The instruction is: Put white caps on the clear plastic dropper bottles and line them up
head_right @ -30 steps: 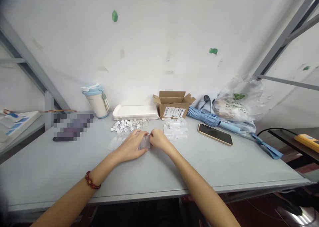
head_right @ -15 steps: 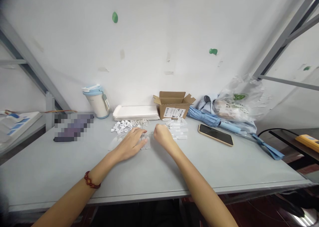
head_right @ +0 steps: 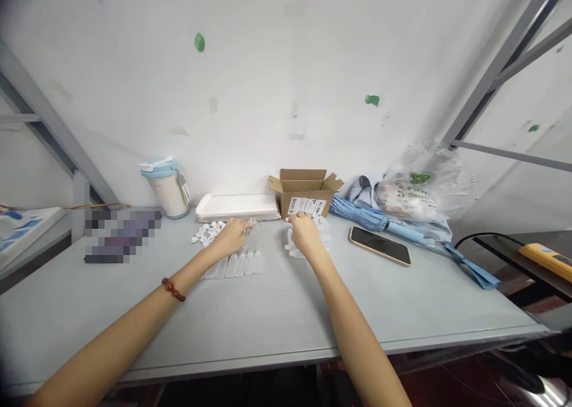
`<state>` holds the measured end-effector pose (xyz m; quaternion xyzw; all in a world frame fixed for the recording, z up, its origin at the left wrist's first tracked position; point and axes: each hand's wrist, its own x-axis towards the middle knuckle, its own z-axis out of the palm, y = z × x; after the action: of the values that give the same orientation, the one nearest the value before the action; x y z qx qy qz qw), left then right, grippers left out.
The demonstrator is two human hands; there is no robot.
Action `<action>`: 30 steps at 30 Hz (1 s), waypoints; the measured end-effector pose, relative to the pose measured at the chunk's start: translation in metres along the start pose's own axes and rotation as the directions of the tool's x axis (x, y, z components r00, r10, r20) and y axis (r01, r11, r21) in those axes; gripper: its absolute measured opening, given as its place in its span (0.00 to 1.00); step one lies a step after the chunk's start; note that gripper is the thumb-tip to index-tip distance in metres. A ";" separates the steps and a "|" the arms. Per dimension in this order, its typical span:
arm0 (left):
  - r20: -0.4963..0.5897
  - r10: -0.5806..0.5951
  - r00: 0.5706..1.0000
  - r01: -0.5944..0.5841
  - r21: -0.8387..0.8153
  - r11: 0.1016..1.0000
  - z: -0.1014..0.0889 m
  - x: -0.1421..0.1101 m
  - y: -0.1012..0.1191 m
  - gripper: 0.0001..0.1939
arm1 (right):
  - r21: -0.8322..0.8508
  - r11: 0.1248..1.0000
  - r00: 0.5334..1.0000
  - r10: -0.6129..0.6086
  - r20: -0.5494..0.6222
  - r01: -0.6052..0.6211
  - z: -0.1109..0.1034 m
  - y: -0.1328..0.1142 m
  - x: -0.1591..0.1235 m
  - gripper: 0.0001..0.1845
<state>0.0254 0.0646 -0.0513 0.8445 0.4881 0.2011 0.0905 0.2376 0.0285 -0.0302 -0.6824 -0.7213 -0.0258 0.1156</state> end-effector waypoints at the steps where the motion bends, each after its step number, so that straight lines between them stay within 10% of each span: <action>1: 0.003 -0.003 1.000 0.003 0.000 1.000 0.003 0.004 0.001 0.20 | 0.005 1.000 1.000 0.000 0.003 0.000 0.001 0.003 0.001 0.19; 30: -0.260 -0.017 0.965 -0.012 -0.107 0.994 -0.009 -0.019 -0.021 0.27 | -0.129 0.992 0.997 0.016 0.080 -0.006 0.014 -0.023 -0.007 0.16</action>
<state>-0.0037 0.0584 -0.0560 0.8040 0.4853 0.3362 0.0711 0.2136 0.0228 -0.0426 -0.6929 -0.7185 -0.0440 0.0420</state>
